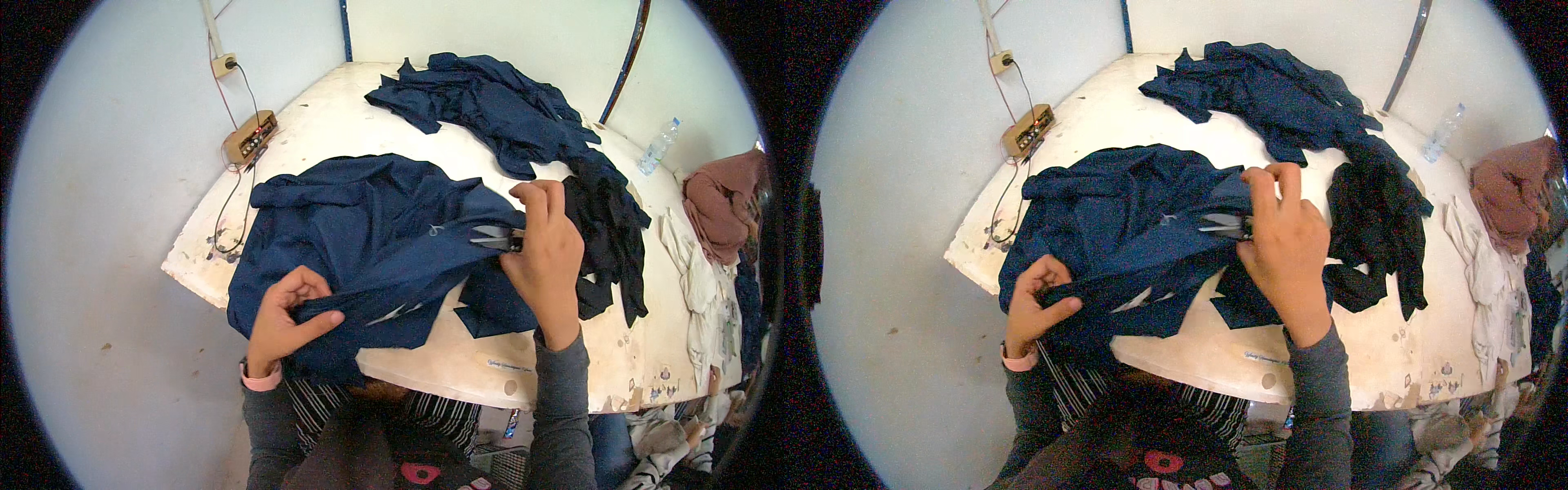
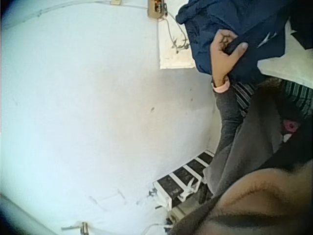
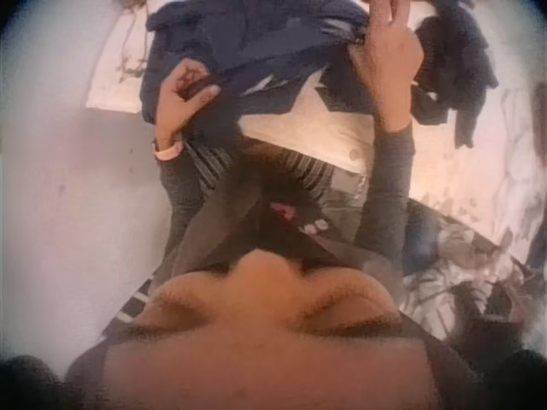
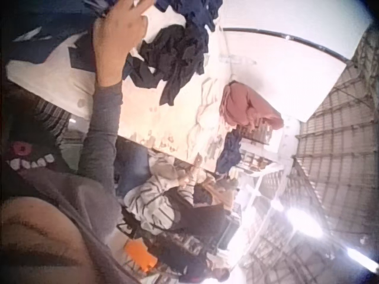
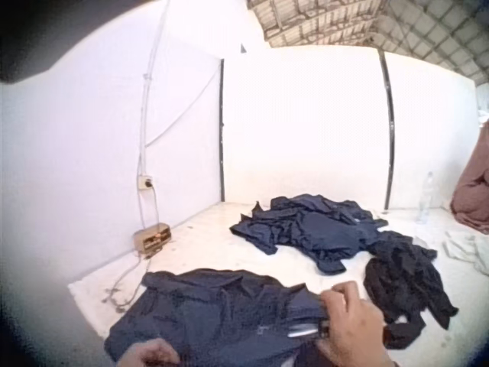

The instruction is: The person uses a small blade to cut loose threads and tags from a dark blue garment laid on a white table. They repeatedly lift and reposition the fabric to access different areas, removing small pieces of thread and a label.

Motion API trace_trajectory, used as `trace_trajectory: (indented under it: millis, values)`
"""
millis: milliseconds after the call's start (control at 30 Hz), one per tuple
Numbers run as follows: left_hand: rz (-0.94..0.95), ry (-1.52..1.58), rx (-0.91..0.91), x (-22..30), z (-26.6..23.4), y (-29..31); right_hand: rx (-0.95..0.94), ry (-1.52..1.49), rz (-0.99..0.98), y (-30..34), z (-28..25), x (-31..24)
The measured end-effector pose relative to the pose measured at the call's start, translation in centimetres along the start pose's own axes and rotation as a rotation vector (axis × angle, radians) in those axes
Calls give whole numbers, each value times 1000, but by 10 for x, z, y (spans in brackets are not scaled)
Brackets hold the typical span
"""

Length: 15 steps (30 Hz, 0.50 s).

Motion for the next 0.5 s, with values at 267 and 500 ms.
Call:
trace_trajectory:
  millis: [267,500]
  values:
    - [201,-115,480,45,-113,37,28,-119,207,-7,-9,56]
    - [39,-322,413,36,-155,60,-707,-907,301,9,-1,90]
Point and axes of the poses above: each hand's wrist, its own y-axis away from the middle knuckle, its own z-axis out of the palm, x = y × z, the point moved 5 cm from there along -y, towards the middle knuckle, and after that the axes turned 9 degrees about y, right-handed, at the moved point
